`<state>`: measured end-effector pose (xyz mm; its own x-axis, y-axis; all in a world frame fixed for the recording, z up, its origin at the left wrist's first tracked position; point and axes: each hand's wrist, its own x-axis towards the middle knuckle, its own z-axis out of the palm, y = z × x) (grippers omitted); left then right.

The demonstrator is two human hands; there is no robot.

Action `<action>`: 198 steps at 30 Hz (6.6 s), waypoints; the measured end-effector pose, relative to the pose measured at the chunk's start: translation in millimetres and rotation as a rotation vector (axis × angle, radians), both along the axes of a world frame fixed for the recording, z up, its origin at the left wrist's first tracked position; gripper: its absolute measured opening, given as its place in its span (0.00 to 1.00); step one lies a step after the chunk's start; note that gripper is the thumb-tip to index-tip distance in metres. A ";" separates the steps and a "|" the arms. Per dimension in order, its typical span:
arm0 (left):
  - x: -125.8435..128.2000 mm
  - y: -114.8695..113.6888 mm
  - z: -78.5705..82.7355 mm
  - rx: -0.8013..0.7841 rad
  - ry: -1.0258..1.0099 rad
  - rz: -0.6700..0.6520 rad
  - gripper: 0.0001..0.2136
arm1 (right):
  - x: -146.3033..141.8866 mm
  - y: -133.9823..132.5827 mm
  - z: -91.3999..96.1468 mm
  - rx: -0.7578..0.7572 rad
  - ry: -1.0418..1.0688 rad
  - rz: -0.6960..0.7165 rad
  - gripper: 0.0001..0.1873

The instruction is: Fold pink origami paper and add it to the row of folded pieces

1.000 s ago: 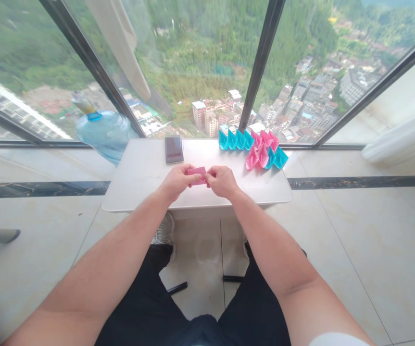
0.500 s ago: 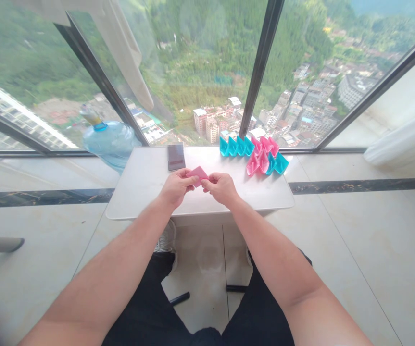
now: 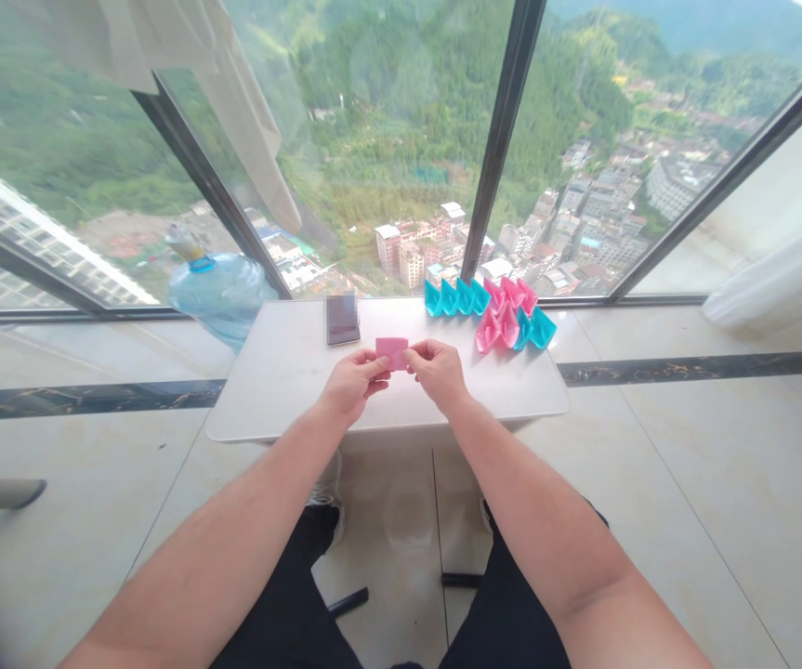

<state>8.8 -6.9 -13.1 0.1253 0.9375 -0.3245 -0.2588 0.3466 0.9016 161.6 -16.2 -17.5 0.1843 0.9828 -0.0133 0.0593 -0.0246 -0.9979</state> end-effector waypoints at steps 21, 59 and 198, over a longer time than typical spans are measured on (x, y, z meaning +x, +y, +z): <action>2.3 1.5 -8.8 0.181 0.157 -0.104 0.11 | -0.2 -4.4 -1.6 0.147 -0.253 -0.012 0.12; -7.9 2.9 6.9 0.070 -0.156 -0.285 0.17 | 8.4 -2.5 0.0 -0.080 0.277 0.339 0.24; 0.2 1.3 -13.1 0.495 0.566 -0.080 0.08 | 0.6 -0.6 -9.3 -0.029 -0.282 0.088 0.20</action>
<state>9.0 -5.5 -26.2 0.1382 0.9856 0.0969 0.2986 -0.1348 0.9448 162.3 -16.9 -26.8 0.0987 0.9951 -0.0016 0.3375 -0.0349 -0.9407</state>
